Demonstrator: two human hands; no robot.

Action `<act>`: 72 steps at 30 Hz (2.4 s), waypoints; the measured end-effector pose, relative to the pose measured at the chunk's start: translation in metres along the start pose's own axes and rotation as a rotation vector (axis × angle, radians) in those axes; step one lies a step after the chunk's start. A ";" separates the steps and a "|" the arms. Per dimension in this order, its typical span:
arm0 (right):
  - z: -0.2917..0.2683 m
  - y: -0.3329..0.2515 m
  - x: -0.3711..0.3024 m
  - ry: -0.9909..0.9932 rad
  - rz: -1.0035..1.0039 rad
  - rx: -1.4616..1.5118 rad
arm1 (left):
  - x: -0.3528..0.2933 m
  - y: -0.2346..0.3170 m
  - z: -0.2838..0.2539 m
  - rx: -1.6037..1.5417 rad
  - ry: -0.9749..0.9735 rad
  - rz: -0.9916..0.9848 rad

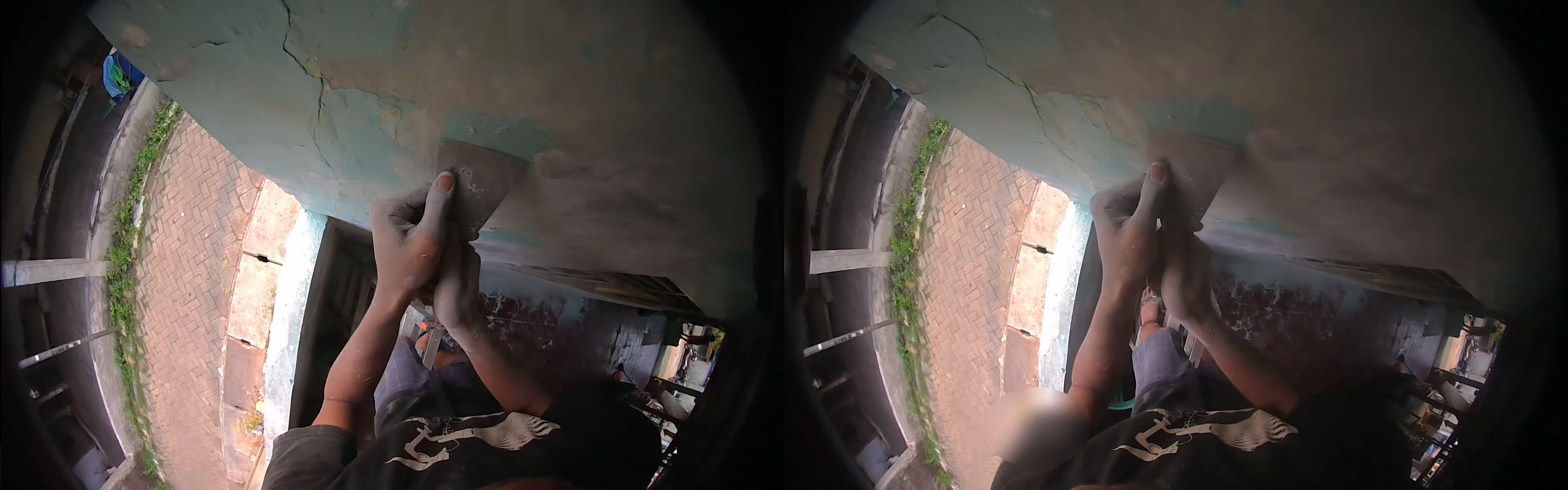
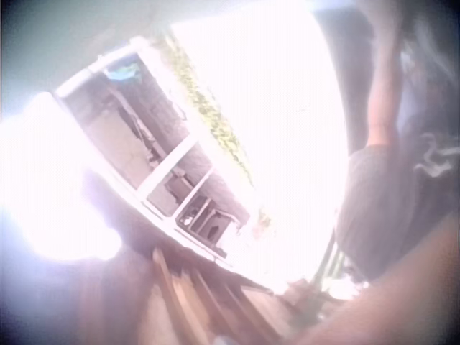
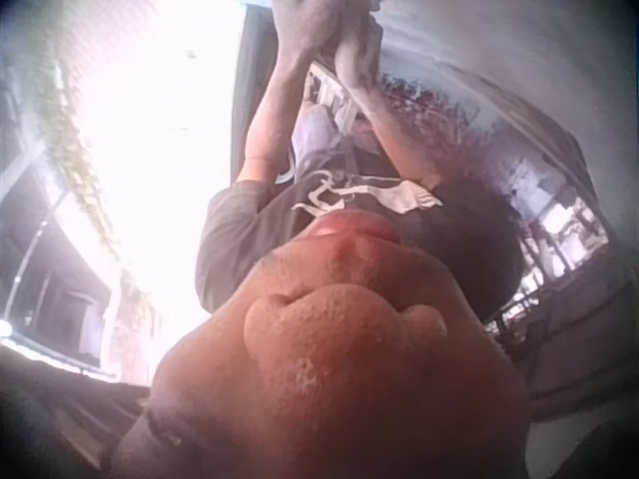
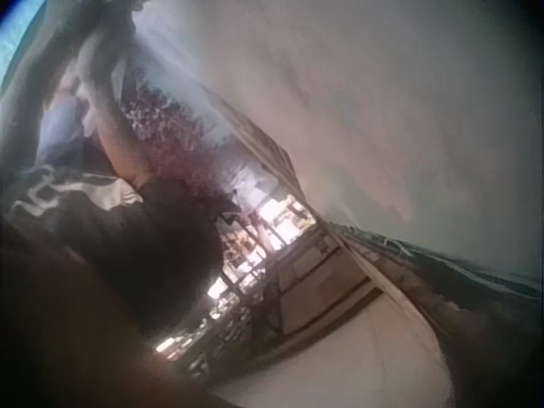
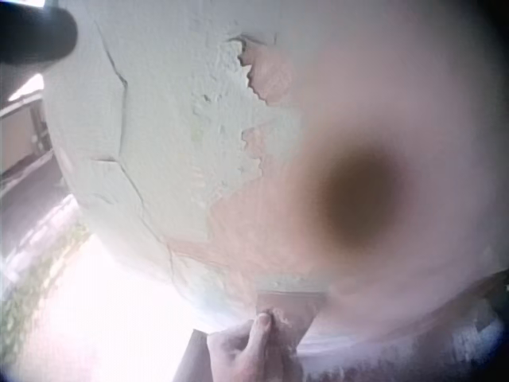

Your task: The person scrapes a ceiling surface with a hand scraper to remove old paint or plaster. They work methodically across the ceiling, applying pressure and moving the scraper in short strokes to lift material.

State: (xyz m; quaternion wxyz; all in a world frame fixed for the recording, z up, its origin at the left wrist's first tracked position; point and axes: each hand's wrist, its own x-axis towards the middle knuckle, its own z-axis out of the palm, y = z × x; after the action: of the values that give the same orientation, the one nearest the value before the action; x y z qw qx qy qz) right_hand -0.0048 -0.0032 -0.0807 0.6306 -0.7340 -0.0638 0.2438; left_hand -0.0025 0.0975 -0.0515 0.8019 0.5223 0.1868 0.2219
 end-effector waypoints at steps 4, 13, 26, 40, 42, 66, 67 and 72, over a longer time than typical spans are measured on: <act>0.001 0.003 0.003 0.022 -0.142 -0.098 | 0.001 0.013 -0.001 0.010 0.000 -0.026; 0.008 -0.016 0.003 0.012 -0.076 0.038 | 0.002 0.019 -0.001 -0.001 -0.003 -0.013; 0.007 -0.002 -0.001 0.132 0.040 0.189 | 0.003 -0.004 0.003 0.010 -0.004 0.016; 0.001 -0.020 0.003 0.088 -0.142 -0.055 | 0.007 0.028 0.007 0.017 -0.065 -0.036; 0.006 -0.016 -0.007 0.163 -0.118 0.014 | 0.002 0.012 0.002 0.117 -0.070 -0.011; -0.006 -0.049 -0.008 0.076 0.042 0.127 | 0.003 0.042 0.024 -0.014 -0.068 -0.051; -0.007 -0.038 -0.016 0.106 0.099 0.163 | -0.004 0.032 0.021 0.048 -0.069 -0.053; -0.010 -0.046 -0.011 0.117 0.019 0.074 | 0.005 0.024 0.025 0.124 -0.036 0.053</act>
State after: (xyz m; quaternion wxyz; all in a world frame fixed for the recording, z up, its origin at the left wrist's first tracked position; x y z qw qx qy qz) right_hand -0.0002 -0.0074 -0.0331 0.6577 -0.7238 -0.0108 0.2084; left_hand 0.0112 0.0903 -0.0199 0.7650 0.5796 0.1720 0.2217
